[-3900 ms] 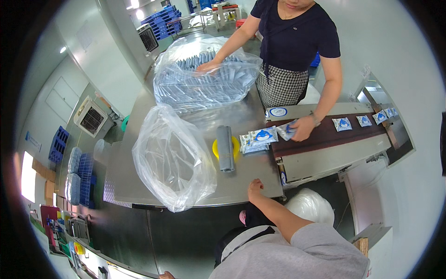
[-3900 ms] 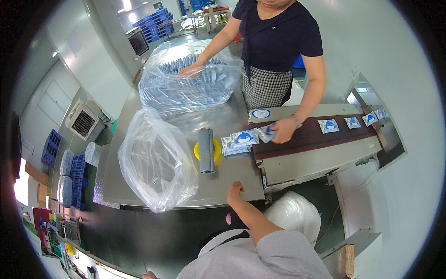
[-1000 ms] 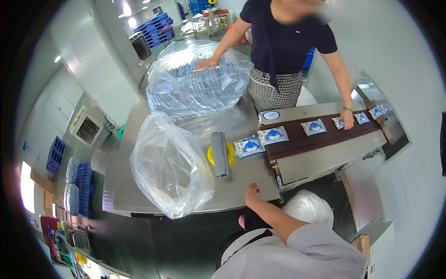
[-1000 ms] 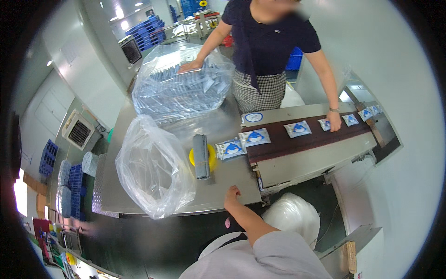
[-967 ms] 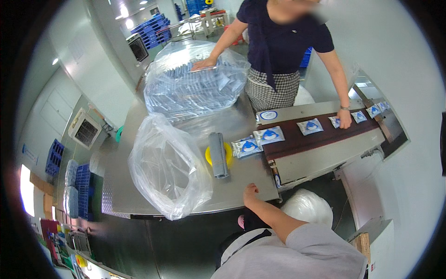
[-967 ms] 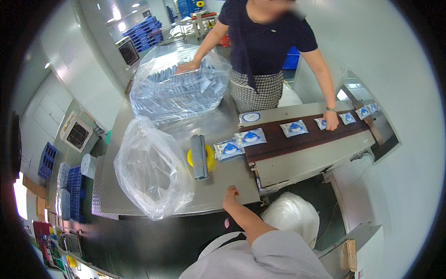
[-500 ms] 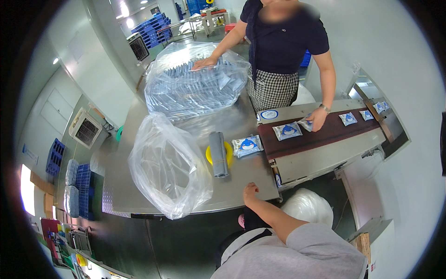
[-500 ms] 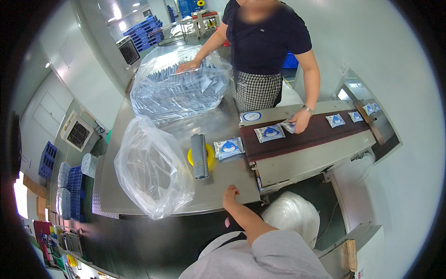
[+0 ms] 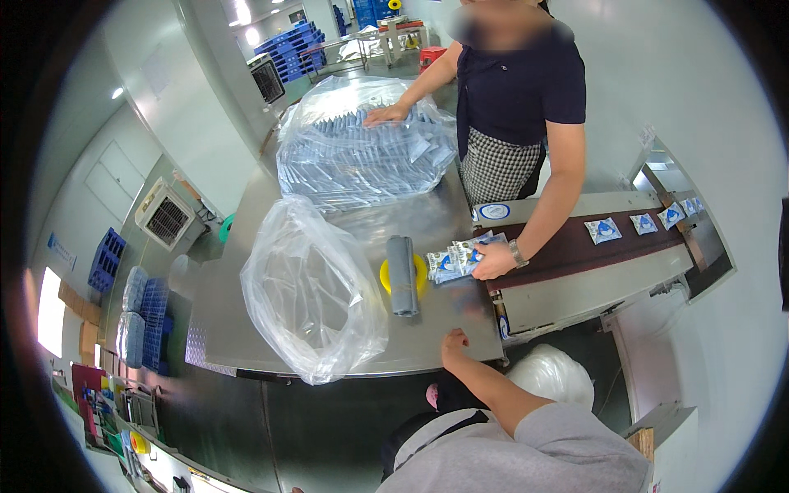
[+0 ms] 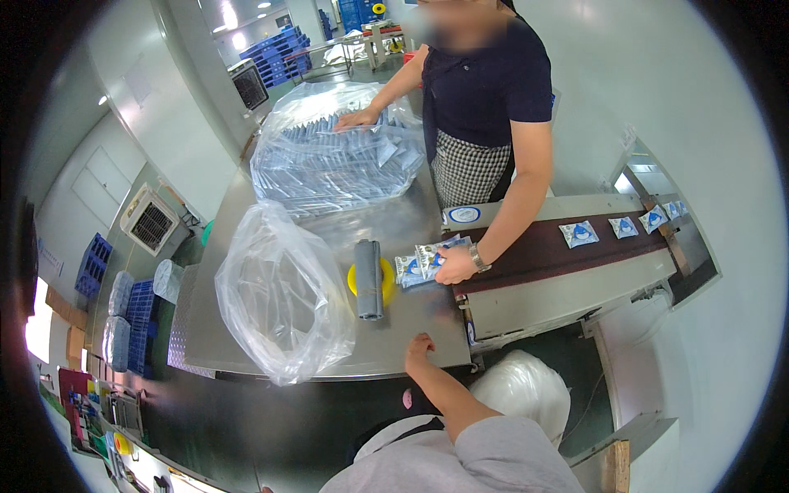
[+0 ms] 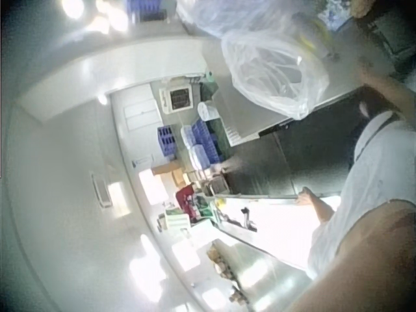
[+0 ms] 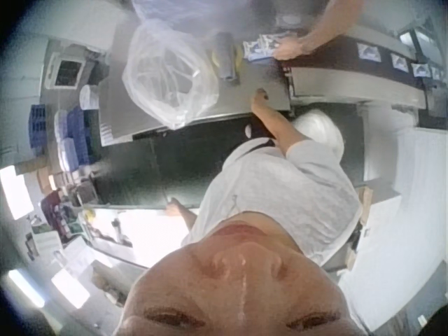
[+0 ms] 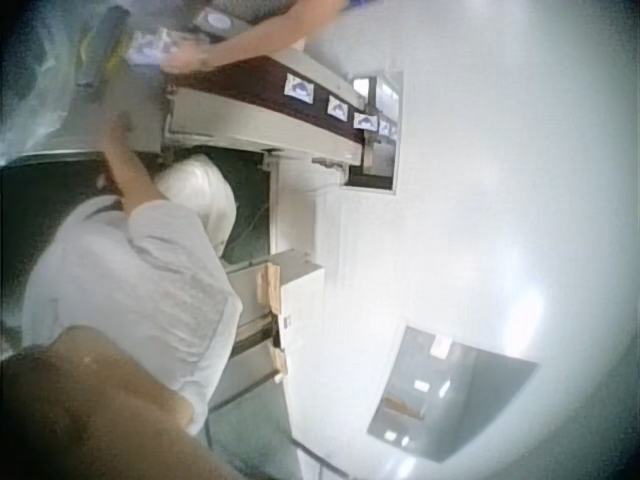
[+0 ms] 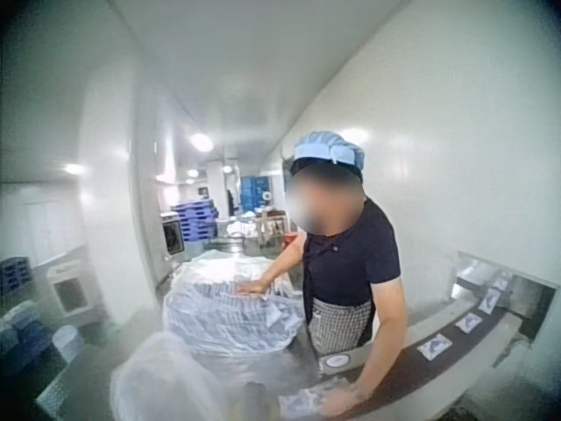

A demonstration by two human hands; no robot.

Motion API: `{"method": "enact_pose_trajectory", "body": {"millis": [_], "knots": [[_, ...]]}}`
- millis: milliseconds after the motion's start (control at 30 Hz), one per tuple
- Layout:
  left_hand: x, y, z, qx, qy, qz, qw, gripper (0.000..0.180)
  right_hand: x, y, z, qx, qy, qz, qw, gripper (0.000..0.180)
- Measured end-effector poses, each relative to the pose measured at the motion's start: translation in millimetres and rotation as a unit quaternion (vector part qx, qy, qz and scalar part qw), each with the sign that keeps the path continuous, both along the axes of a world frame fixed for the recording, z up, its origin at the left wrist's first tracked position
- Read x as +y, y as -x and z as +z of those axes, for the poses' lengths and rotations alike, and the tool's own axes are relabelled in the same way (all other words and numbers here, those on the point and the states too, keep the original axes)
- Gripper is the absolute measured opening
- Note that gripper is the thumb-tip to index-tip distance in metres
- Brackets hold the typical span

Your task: The person picks up individual packets from a conveyor belt and places them into a large clear plastic bag.

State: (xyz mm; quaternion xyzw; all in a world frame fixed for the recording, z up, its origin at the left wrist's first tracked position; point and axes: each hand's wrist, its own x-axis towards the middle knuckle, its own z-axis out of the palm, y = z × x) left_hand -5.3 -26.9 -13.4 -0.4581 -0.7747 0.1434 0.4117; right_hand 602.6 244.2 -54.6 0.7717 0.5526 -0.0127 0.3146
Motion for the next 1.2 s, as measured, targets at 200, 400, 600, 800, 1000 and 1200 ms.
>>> {"method": "enact_pose_trajectory", "body": {"millis": [200,400,600,800,1000,1200], "knots": [[6,-3,-2,-0.009,0.064,0.031,0.997,0.019,-3,-7,2,-0.020,0.027,0.024,0.999,0.022],[9,-11,-7,-0.034,0.061,0.137,0.988,0.034,-9,-7,15,0.005,0.016,0.033,0.999,0.023],[8,-3,-8,-0.087,0.061,0.134,0.985,0.034,-5,-3,22,0.001,0.021,0.020,1.000,0.022],[14,-21,15,-0.267,0.035,0.217,0.938,0.040,-2,-5,16,0.014,0.017,0.014,1.000,0.021],[18,-46,41,-0.420,-0.020,0.235,0.876,0.059,-8,-11,8,-0.002,0.018,0.029,0.999,0.022],[14,-35,40,-0.404,-0.033,0.264,0.875,0.059,-8,-3,13,-0.006,0.044,0.093,0.995,0.025]]}}
